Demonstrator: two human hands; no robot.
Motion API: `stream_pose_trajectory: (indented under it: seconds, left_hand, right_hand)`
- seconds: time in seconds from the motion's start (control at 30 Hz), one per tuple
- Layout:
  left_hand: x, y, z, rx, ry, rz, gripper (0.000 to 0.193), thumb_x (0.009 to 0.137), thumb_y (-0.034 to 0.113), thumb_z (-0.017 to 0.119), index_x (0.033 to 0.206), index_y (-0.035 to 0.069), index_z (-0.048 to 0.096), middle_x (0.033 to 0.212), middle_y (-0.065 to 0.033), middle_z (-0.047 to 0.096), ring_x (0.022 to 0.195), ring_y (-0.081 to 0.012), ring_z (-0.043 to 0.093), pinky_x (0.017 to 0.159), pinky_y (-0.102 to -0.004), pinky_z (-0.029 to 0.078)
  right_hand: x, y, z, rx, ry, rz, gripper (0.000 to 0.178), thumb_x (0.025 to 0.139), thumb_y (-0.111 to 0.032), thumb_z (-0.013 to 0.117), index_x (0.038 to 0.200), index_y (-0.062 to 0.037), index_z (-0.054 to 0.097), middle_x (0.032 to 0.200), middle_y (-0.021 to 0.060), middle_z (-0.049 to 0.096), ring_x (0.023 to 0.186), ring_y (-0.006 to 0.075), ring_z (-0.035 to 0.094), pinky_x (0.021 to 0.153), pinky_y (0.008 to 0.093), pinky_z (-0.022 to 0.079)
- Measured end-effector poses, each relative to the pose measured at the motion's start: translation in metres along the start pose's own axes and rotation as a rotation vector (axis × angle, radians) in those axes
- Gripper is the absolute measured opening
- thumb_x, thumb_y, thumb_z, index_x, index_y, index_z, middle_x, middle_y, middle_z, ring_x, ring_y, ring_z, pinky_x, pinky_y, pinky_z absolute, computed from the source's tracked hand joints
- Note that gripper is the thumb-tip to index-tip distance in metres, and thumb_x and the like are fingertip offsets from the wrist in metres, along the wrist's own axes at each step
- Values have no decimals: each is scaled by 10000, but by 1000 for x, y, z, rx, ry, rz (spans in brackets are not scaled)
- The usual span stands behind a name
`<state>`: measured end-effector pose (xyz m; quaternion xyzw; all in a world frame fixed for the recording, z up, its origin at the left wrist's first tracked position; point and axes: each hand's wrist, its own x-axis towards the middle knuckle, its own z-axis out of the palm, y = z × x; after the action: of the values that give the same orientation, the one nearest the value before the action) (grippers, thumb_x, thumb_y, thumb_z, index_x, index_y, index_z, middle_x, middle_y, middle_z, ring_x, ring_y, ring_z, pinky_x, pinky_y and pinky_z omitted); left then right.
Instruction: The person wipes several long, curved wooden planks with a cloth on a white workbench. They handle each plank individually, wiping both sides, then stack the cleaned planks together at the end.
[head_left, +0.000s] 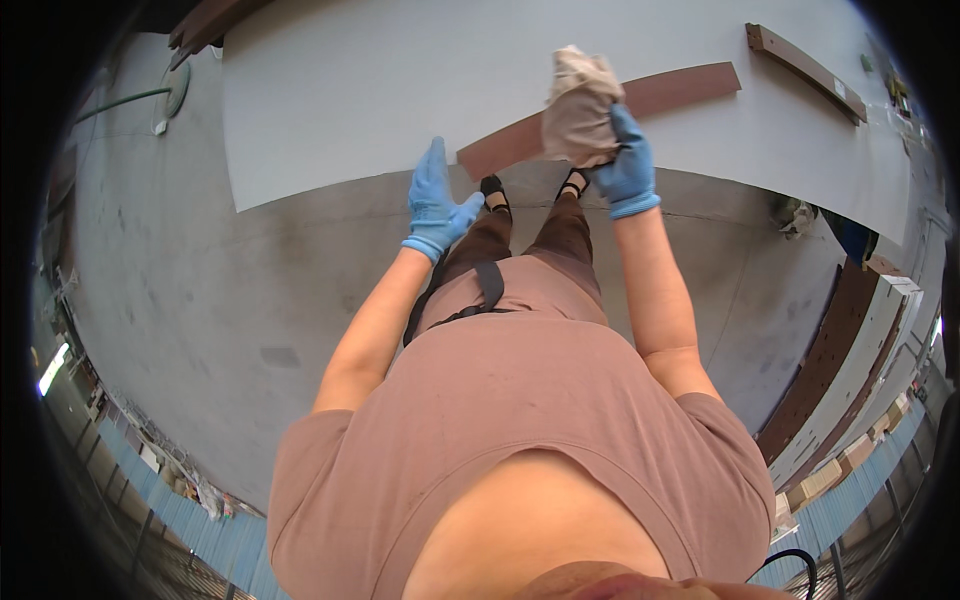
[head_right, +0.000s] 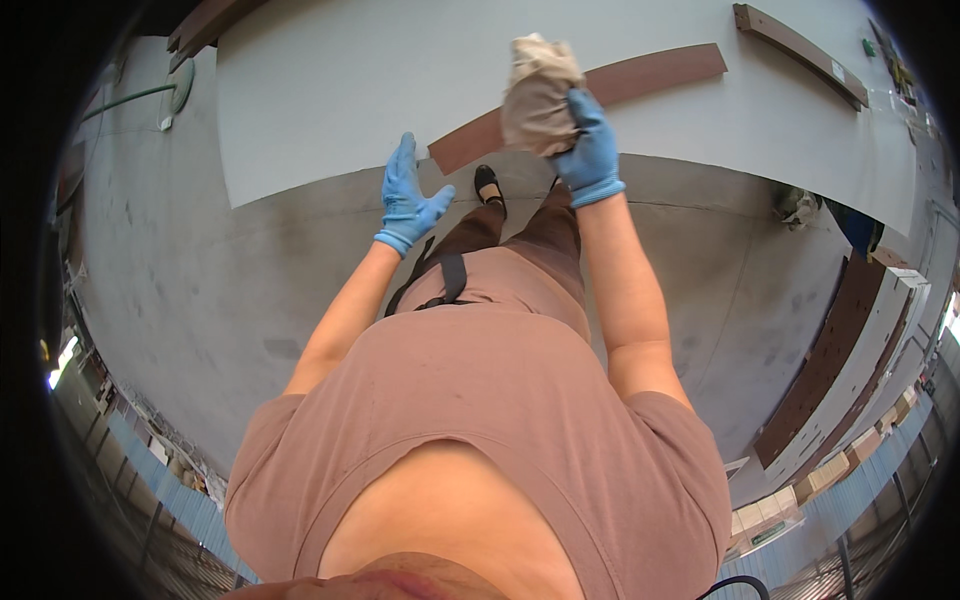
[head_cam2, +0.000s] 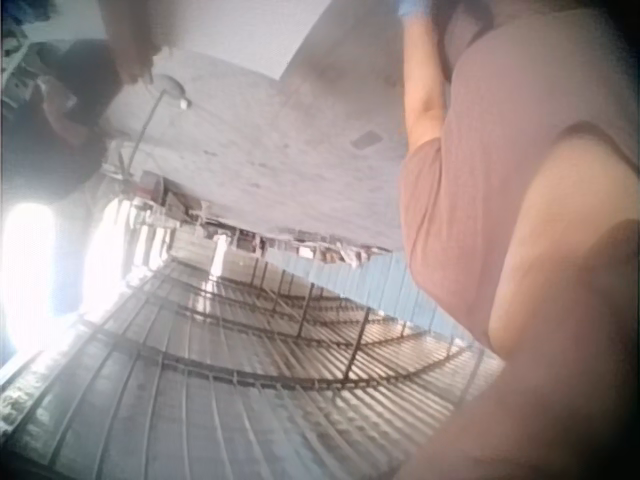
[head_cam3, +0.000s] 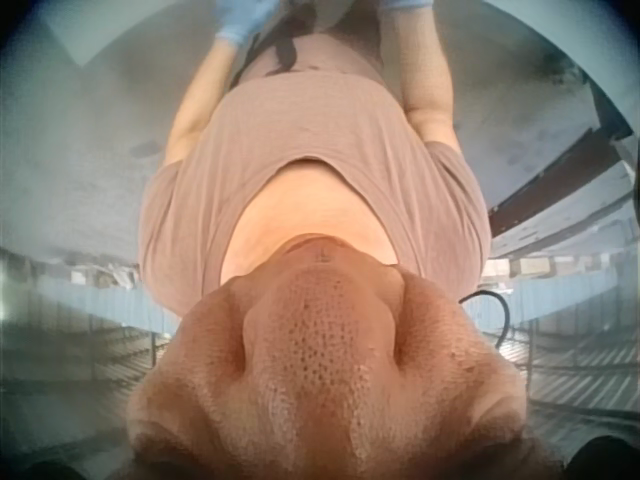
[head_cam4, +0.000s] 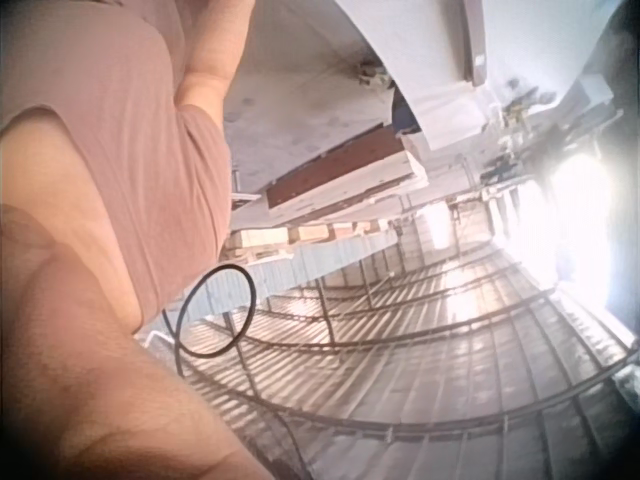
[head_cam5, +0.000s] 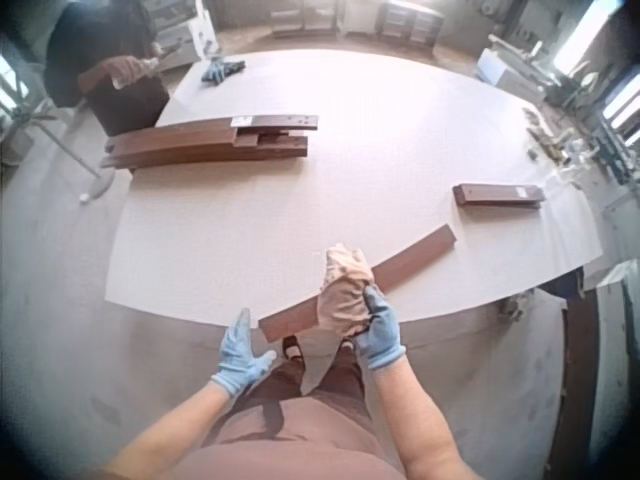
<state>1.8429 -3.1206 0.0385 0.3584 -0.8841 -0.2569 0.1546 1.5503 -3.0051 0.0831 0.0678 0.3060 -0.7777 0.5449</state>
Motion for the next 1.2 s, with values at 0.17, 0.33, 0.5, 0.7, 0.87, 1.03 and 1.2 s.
stream_pose_trajectory:
  seconds: [0.17,0.33,0.5,0.7,0.87,1.03,1.2]
  left_hand:
    - [13,19,20,280,-59,12,1006,758,325,857,1630,123,397,1538,-177,520,1174,-405,618,1026,-517,494]
    - [48,25,-9,139,-229,139,784,853,368,803,1555,163,520,1314,-125,677,976,-298,675,811,-418,556]
    - [33,40,-66,-1033,-964,-601,643,1043,512,585,1499,61,546,1191,-139,750,862,-207,717,760,-347,588]
    - [9,44,-63,-1591,-882,-1026,662,1075,509,537,1524,24,504,1332,-219,686,972,-267,737,782,-327,598]
    - [-4,38,-49,-1808,-817,-1107,677,1056,475,575,1575,56,454,1437,-230,616,928,-262,688,720,-312,548]
    - [-3,41,-47,-1842,-786,-1126,669,1055,468,556,1580,66,451,1433,-226,621,959,-274,706,750,-315,571]
    - [5,67,-49,-1930,-661,-1201,706,1069,542,480,1588,64,444,1499,-227,564,1253,-345,638,1044,-475,542]
  right_hand:
    - [-14,-51,-18,-48,136,-197,365,1084,-172,563,1412,-15,596,1331,115,682,1205,266,684,1025,415,587]
    - [-36,-46,-11,-320,413,-502,341,1032,-106,669,1345,29,662,1225,93,729,1108,189,694,970,325,565]
    - [-58,-19,13,-1231,327,-963,376,976,-44,698,1338,51,664,1292,187,731,1103,262,734,967,359,563]
    - [-47,9,39,-1934,-332,-861,585,787,-37,688,1368,-58,621,1406,199,631,1257,397,622,1068,482,512]
    - [78,-99,-33,-1891,162,-1191,324,845,-55,648,1153,-106,733,1092,180,741,920,402,697,838,469,581]
    - [204,-213,-136,-2048,525,-980,323,956,-224,634,1235,-98,735,1372,182,682,1301,375,620,1128,432,482]
    - [124,-124,-65,-1940,314,-1218,291,887,-121,645,1153,-151,760,1139,155,733,1011,361,688,893,478,555]
